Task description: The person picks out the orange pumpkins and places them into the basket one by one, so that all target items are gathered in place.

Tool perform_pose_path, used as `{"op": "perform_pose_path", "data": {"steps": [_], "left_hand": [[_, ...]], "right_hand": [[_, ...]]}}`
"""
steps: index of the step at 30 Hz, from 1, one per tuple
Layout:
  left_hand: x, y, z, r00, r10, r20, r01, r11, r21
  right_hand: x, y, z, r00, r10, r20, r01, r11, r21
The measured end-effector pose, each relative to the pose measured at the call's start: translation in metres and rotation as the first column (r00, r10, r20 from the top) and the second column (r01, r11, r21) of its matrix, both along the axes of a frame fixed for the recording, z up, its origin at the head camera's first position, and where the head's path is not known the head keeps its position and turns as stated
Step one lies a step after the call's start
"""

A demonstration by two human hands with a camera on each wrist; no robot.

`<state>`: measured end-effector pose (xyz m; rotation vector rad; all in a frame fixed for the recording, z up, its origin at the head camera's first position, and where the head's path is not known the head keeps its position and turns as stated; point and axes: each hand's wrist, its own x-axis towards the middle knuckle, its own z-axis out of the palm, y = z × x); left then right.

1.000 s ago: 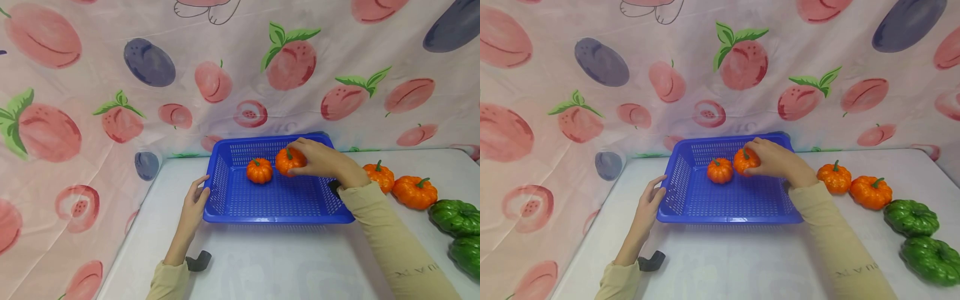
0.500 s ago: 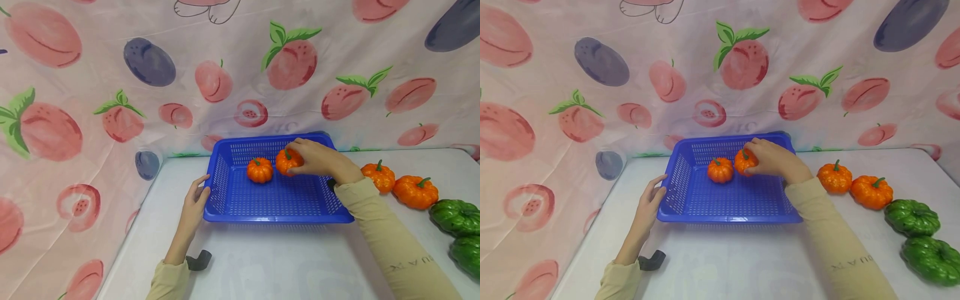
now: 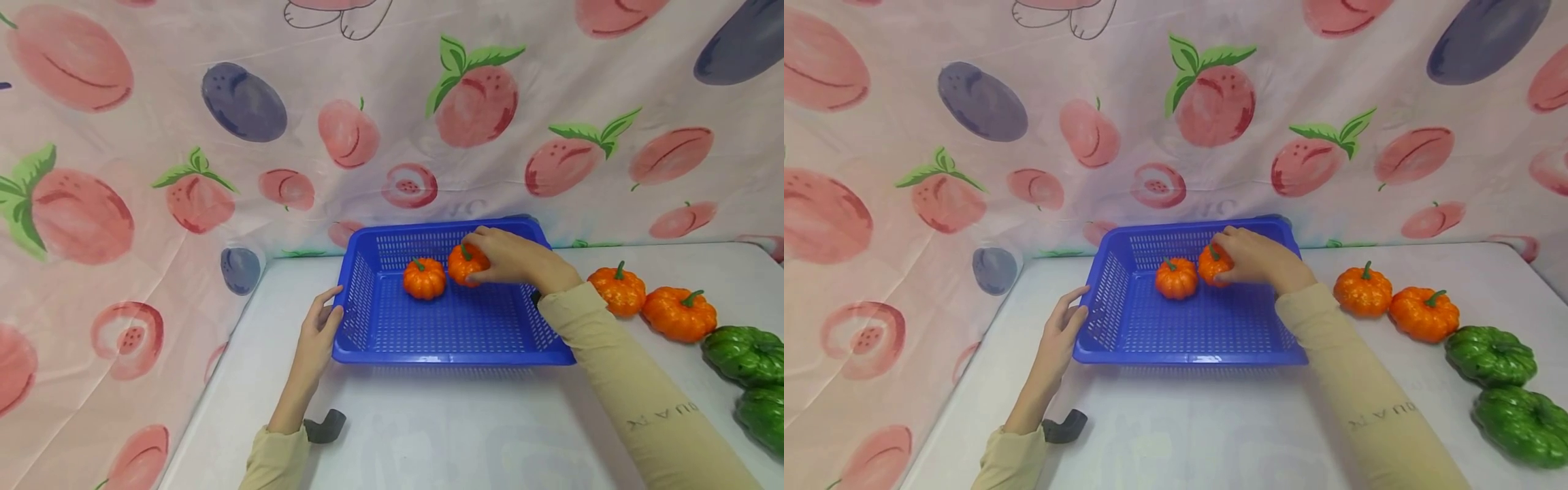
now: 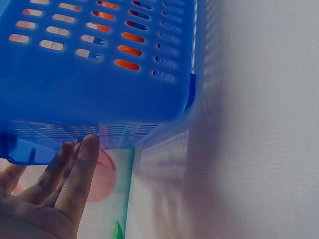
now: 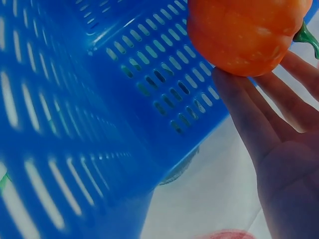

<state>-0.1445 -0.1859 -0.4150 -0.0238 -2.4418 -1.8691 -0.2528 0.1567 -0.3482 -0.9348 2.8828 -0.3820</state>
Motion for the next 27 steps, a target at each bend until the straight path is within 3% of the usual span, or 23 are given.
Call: {"op": "perform_pose_path", "data": {"steps": [13, 27], "left_hand": [[-0.001, 0.0, -0.002, 1.0, -0.005, -0.004, 0.005, 1.0, 0.0], [0.0, -0.002, -0.003, 1.0, 0.005, -0.012, -0.005, 1.0, -0.001]], "right_hand": [[-0.015, -0.007, -0.008, 0.997, -0.022, 0.068, 0.02, 0.999, 0.028], [-0.015, -0.012, -0.011, 0.991, -0.053, 0.126, 0.048, 0.998, 0.044]]}}
